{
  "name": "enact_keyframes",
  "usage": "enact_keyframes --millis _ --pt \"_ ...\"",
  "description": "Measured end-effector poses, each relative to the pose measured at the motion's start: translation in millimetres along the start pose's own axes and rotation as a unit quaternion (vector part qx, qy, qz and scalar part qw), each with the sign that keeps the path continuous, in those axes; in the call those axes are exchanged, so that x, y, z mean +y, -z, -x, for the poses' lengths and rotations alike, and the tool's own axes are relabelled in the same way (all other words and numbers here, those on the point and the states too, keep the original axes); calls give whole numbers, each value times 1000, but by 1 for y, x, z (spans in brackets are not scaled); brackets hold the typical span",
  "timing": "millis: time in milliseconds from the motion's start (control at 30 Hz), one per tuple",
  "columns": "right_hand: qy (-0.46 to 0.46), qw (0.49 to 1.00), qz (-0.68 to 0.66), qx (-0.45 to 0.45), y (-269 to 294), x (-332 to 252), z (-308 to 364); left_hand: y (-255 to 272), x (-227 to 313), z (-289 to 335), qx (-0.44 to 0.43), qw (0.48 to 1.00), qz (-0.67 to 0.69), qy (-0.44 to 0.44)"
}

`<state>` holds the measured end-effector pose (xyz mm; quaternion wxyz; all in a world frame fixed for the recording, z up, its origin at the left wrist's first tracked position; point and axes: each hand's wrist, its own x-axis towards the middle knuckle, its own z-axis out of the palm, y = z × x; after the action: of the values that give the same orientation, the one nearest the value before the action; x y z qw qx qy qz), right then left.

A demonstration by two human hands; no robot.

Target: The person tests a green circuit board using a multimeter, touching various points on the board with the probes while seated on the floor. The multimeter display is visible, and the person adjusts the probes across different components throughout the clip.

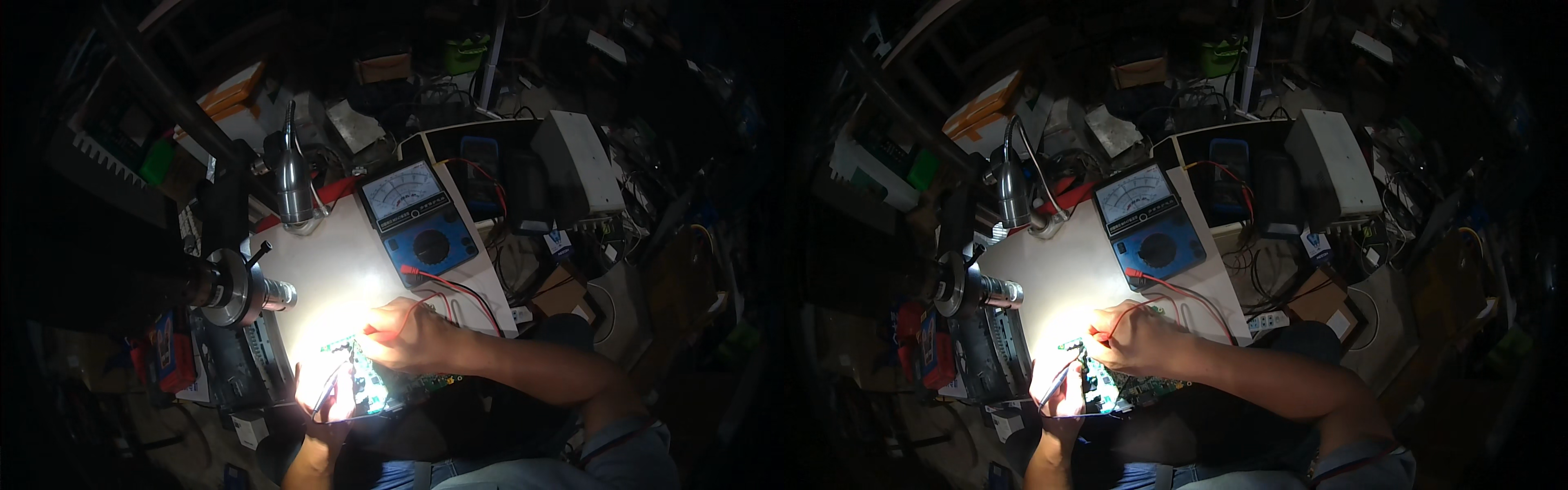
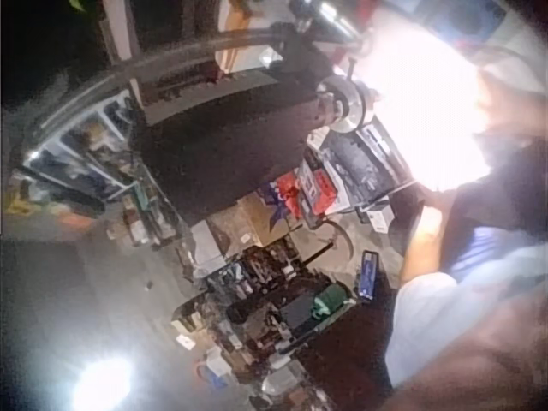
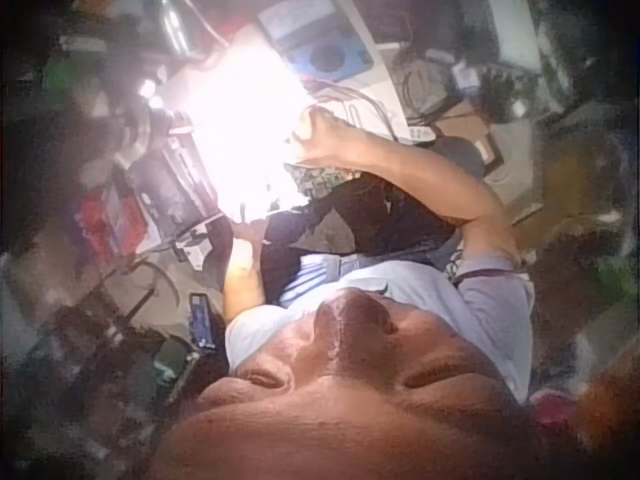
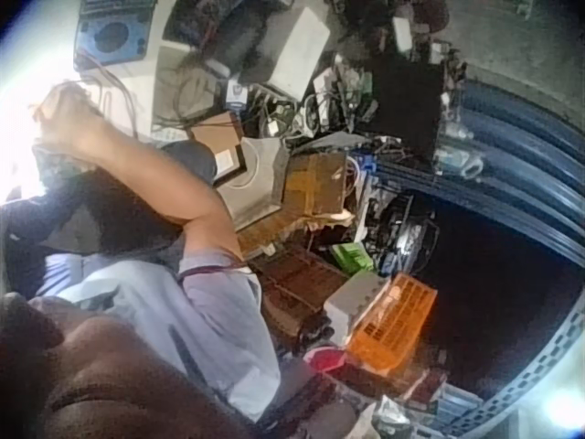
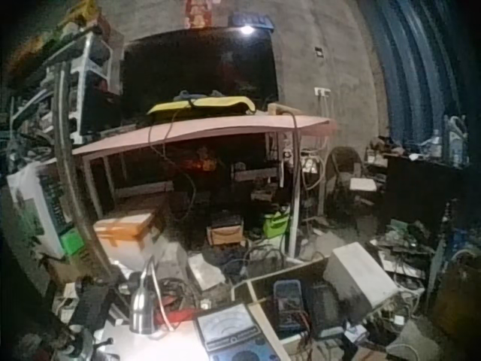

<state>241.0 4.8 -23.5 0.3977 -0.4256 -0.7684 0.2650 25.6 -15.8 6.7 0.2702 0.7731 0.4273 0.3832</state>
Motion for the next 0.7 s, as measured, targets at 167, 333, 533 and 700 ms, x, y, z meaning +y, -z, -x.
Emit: enact_keyframes --millis 167,333,533,700 --pt "5 1000 -4 7 2 0 -1 0 -3 -2 -3 1000 -8 -26" --pt "2 1000 -2 7 5 -1 1 -1 5 -4 -8 1000 2 -8" --pt "153 980 129 -1 9 -3 -9 0 -11 1 23 997 -21 -68" --pt "-154 977 -147 9 30 -23 -14 -6 -8 -4 28 997 -33 -71"
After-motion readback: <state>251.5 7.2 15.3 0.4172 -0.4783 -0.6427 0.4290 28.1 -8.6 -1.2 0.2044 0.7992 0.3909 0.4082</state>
